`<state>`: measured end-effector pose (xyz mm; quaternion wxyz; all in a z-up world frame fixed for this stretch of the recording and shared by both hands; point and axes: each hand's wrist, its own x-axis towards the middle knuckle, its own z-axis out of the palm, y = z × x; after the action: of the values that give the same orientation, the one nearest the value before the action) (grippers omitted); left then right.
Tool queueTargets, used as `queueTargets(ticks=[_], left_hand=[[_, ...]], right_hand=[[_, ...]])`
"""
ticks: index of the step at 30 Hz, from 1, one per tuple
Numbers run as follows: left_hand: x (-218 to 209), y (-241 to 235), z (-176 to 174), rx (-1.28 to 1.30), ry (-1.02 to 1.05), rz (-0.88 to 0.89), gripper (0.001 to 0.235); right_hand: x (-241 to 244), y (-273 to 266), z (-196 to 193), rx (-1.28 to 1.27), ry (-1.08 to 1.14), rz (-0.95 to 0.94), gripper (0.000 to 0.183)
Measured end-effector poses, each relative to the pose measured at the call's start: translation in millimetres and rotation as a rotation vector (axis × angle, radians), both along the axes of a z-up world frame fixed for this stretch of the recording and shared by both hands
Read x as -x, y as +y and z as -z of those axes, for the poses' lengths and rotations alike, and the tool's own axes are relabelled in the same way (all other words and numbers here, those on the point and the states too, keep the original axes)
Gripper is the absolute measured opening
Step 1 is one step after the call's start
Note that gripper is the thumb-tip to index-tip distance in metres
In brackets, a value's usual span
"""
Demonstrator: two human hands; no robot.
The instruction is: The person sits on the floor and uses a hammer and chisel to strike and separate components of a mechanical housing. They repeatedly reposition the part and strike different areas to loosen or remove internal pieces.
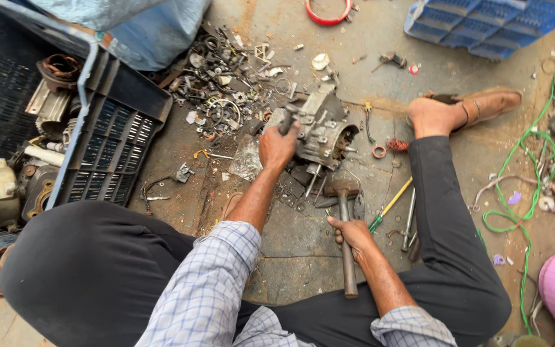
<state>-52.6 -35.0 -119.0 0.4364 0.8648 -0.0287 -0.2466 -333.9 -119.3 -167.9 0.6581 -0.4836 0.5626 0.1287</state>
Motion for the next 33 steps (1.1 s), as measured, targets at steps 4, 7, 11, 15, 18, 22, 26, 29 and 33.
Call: queueTargets(ticks=[4,7,11,15,18,22,26,29,33], left_hand=[[4.8,-4.9,-21.3,0.035,-0.066,0.068,0.054],[18.4,-18.7,-39.0,-0.041,-0.096,0.267,0.068],[33.5,-41.4,-45.3,-0.191,-0.365,0.466,0.07],[29.6,-49.1,-34.2,-0.285,-0.385,0.53,0.06],[22.7,-45.1,-21.2,-0.243,-0.366,0.478,0.053],[1.3,-24.8,-8.3,-0.272,-0.284,0.376,0.029],[-20.7,15.6,-2.0,-0.214,-0.32,0.294,0.029],[-22.1,36.4,5.3,-0.172,-0.278,0.209,0.032],[-12.1,41.4,21.9,-0.066,-0.384,0.247,0.035]], right_hand=[[-4.3,5.4,-10.7,0.049,0.027,-0.072,0.032],[-12.7,8.4,-25.3,0.118,0.071,-0.195,0.035],[-16.2,12.3,-36.8,0.197,0.134,-0.304,0.039],[-17.8,10.0,-37.0,0.186,0.091,-0.26,0.04],[-14.9,7.0,-32.0,0.183,0.059,-0.24,0.04],[-12.5,6.3,-20.8,0.18,0.068,-0.279,0.041],[-10.4,5.7,-13.4,0.17,0.024,-0.263,0.042],[-13.9,3.5,-10.7,0.158,-0.046,-0.226,0.043],[-14.3,8.2,-8.1,0.165,0.005,-0.253,0.043]])
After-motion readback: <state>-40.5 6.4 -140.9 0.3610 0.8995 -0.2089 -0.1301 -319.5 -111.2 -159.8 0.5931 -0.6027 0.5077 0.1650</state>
